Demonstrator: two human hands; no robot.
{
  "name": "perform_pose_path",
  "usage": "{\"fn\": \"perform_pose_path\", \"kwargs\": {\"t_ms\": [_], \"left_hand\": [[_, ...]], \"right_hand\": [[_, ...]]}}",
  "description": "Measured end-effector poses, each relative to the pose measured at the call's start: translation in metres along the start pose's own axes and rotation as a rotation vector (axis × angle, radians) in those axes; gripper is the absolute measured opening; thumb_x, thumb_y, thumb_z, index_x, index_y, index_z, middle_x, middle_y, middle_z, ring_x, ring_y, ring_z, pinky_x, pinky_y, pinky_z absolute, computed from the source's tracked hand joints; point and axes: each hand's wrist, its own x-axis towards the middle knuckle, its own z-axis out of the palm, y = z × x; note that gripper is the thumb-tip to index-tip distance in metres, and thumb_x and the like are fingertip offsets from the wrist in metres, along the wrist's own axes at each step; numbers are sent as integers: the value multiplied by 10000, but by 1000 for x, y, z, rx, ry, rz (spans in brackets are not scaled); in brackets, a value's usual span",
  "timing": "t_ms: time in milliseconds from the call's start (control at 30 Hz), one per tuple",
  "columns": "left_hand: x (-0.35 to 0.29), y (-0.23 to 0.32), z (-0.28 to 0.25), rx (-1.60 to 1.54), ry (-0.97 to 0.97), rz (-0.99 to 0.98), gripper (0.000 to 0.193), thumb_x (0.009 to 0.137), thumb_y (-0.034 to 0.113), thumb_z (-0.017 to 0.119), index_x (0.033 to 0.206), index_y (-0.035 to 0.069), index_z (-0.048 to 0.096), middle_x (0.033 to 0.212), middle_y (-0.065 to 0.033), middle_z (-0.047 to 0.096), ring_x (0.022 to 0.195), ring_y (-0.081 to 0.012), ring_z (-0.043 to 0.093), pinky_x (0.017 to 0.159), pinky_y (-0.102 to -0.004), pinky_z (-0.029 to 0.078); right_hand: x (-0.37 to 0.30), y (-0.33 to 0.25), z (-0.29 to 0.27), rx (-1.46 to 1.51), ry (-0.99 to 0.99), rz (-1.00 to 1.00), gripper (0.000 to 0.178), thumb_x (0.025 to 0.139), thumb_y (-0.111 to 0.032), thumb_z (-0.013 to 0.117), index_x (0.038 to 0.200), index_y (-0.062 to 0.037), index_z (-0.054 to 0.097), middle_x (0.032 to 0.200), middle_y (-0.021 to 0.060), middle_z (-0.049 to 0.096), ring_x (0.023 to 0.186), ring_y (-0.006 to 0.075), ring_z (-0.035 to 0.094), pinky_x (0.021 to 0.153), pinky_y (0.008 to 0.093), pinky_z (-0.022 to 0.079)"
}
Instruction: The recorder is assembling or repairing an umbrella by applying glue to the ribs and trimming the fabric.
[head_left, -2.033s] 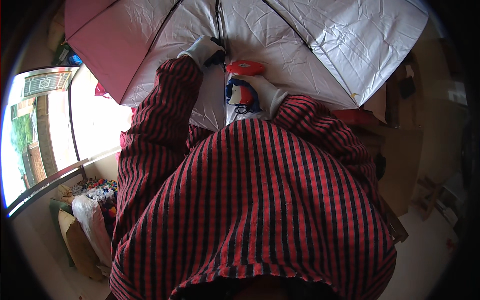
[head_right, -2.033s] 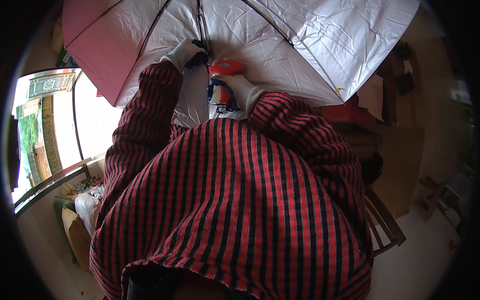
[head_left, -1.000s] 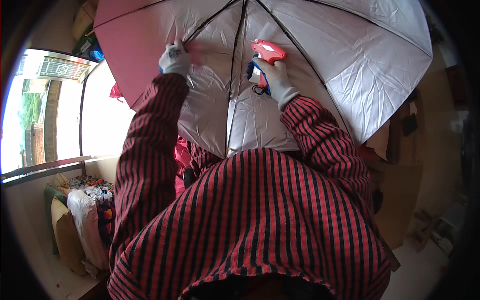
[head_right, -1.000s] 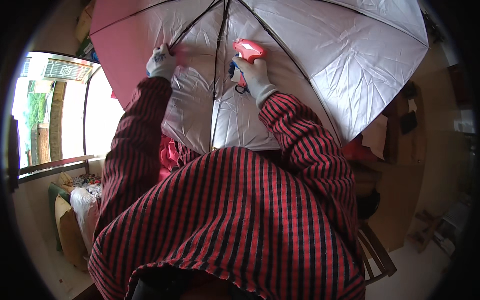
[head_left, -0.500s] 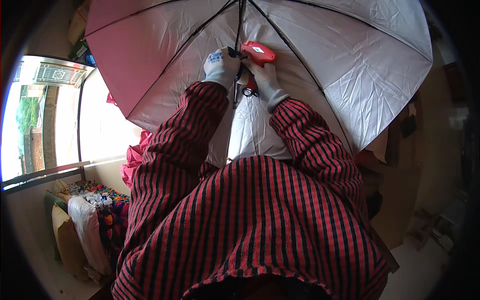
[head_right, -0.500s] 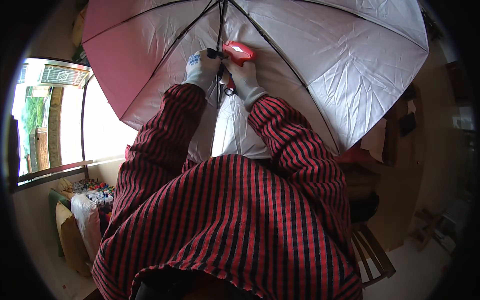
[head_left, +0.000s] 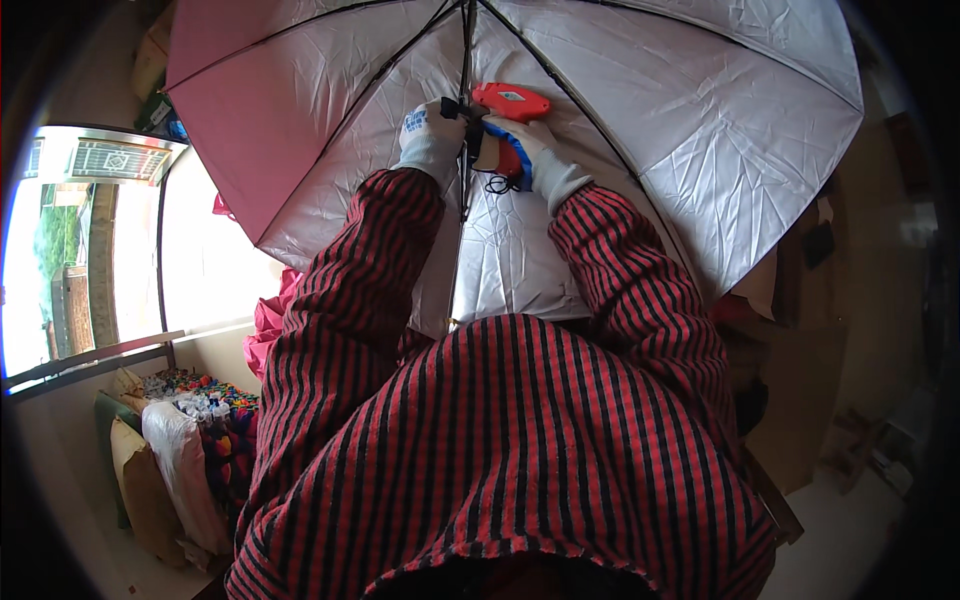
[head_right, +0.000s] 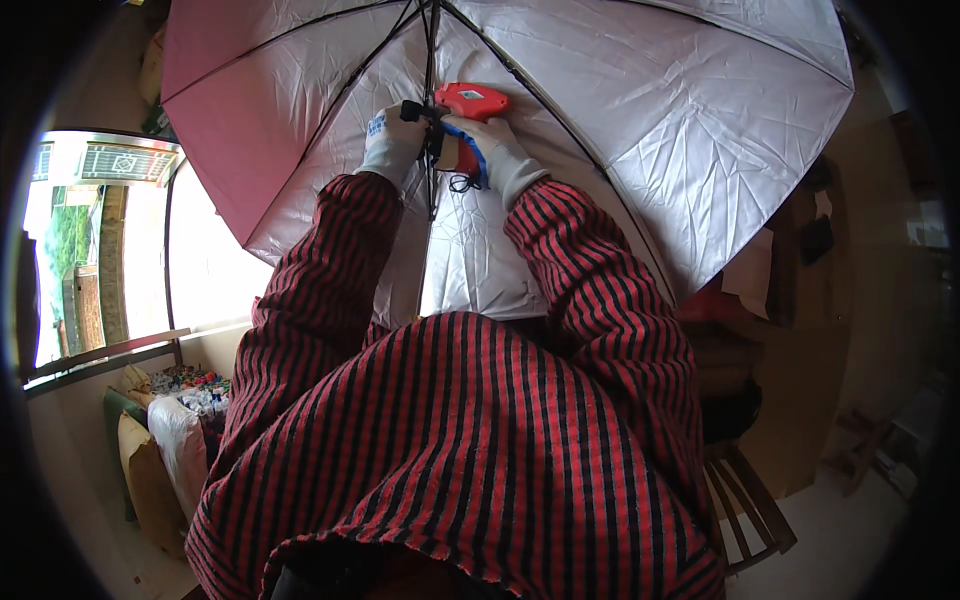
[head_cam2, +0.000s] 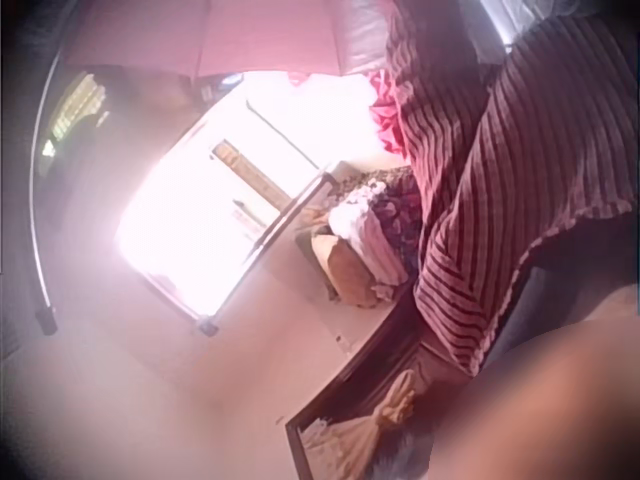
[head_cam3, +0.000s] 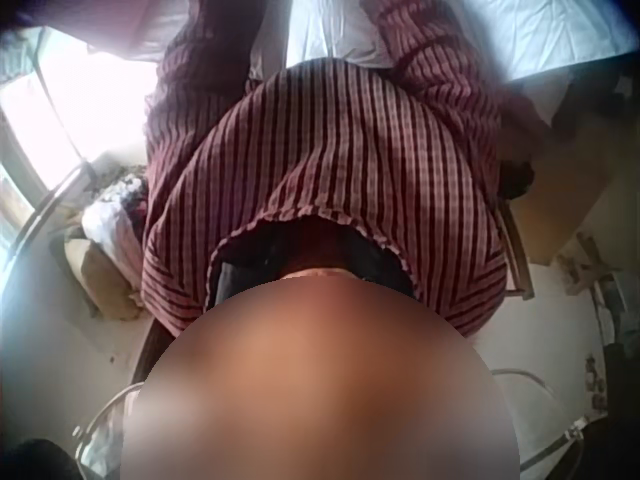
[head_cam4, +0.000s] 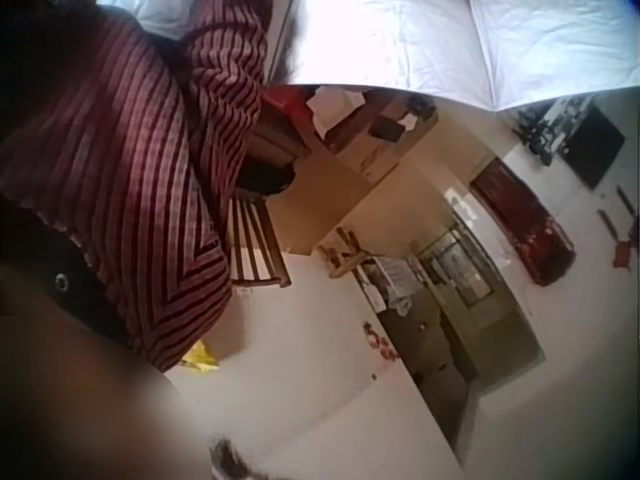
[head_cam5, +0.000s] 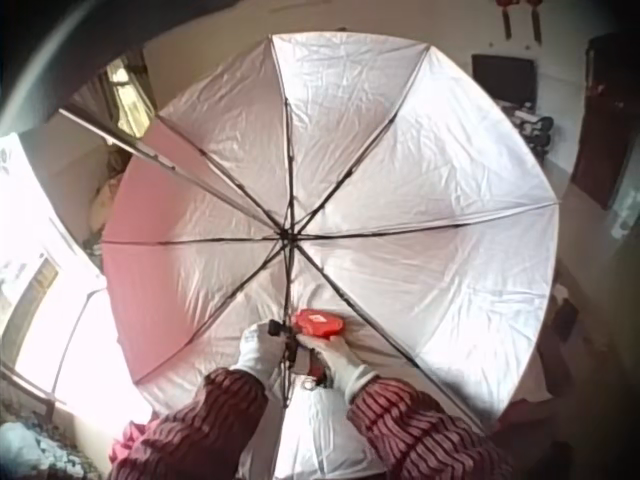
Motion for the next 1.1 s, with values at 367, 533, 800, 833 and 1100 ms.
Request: {"fn": "perform_pose_path", "kwargs": {"t_ms": [367, 533, 800, 833, 1100], "left_hand": [[1, -4, 5, -52, 45, 59, 221, 752, 200, 619, 908, 57, 684, 799, -166, 665, 774, -291, 659, 688, -370, 506], [7, -14, 7, -72, 55, 70, 229, 758, 215, 612, 894, 43, 675, 780, -177, 657, 770, -302, 656, 682, -377, 500], [1, -4, 3, -50, -14, 68, 276, 749, 326, 608, 890, 102, 689, 877, -173, 657, 876, -330, 628, 764, -405, 497], [1, -2, 4, -50, -13, 67, 276, 749, 326, 608, 890, 102, 689, 877, -173, 657, 876, -330, 628, 764, -405, 497], [-8, -40, 12, -170, -24, 108, 271, 763, 296, 643, 928, 87, 693, 789, -169, 665, 735, -288, 658, 670, -367, 510]], "right_hand": [[4, 16, -2, 253, 35, -2, 393, 858, -191, 574, 1224, -64, 507, 1219, 53, 556, 1144, 146, 508, 962, 268, 399], [20, -10, -1, 1195, -29, 504, 351, 818, -292, 621, 1082, -63, 580, 1031, 19, 618, 967, 149, 582, 835, 272, 450], [40, 7, -4, 1173, -39, 780, 243, 864, -267, 594, 1016, -76, 594, 931, 47, 648, 784, 187, 621, 691, 311, 519], [40, 14, -4, 1174, -40, 780, 243, 864, -267, 594, 1016, -76, 594, 931, 47, 648, 784, 187, 621, 691, 311, 519], [-23, -37, 4, 1428, 47, 738, 201, 848, -271, 622, 919, -85, 595, 746, 40, 628, 674, 208, 631, 596, 343, 517]]}}
